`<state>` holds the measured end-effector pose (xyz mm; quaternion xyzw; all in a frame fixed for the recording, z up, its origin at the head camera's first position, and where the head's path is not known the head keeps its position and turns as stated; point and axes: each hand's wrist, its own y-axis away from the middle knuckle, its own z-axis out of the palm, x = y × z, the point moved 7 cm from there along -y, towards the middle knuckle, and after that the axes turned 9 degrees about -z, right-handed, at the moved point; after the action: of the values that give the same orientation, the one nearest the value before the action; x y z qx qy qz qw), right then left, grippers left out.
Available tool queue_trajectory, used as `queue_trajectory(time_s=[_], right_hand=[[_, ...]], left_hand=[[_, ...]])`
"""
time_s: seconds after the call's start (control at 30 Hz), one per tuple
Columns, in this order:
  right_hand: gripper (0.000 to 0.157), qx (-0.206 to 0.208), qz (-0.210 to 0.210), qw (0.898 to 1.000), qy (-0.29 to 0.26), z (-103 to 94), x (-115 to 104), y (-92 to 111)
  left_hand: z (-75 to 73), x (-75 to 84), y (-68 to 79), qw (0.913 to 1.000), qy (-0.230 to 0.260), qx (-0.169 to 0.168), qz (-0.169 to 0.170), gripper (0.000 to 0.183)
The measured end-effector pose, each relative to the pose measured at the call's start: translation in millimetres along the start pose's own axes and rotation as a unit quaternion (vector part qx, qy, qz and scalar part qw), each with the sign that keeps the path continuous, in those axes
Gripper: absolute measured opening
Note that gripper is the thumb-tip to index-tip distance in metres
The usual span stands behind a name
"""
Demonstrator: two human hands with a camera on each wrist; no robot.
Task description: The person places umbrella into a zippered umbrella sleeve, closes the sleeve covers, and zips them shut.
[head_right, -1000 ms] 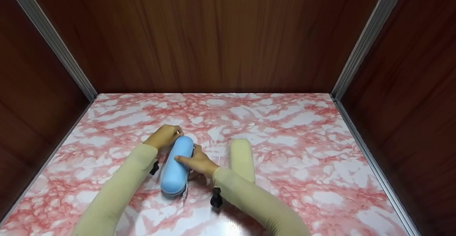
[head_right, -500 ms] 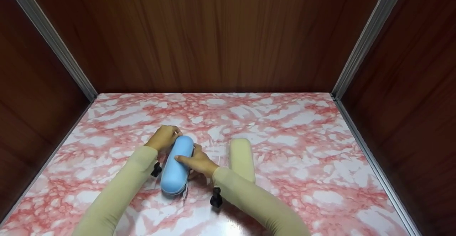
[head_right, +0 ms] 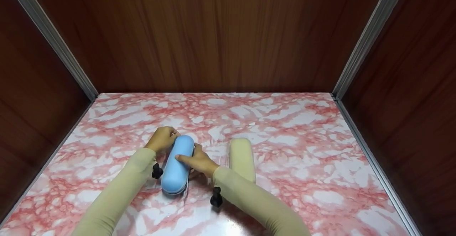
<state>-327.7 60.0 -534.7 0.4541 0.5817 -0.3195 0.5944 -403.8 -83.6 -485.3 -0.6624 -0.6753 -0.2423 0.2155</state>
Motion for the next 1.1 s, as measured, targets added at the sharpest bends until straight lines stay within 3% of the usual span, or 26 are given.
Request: queue_trajectory(time_s=[0.43,0.73,0.9,1.1], right_hand=[[0.104,0.0,-0.006,1.0,0.004,-1.1,-1,0],[0.104,0.005,-0.005,1.0,0.001,-1.5,1,1],[0.104,0.009,-0.006,1.0,0.006,-1.5,1,0],[0.105,0.006,-0.015,1.0,0.013,-2.0,1,0]], left_hand=[[-1.6,-12.5,10.0,0.9946,0.08,-0.012,-0.065,0.017],[3.6,-25.7,11.6,0.9904,0.117,-0.044,-0.059,0.02],[2.9,-26.1,16.0,0.9903,0.114,-0.044,-0.065,0.019],[0.8,-20.2,21.2,0.9946,0.081,-0.021,-0.061,0.02]])
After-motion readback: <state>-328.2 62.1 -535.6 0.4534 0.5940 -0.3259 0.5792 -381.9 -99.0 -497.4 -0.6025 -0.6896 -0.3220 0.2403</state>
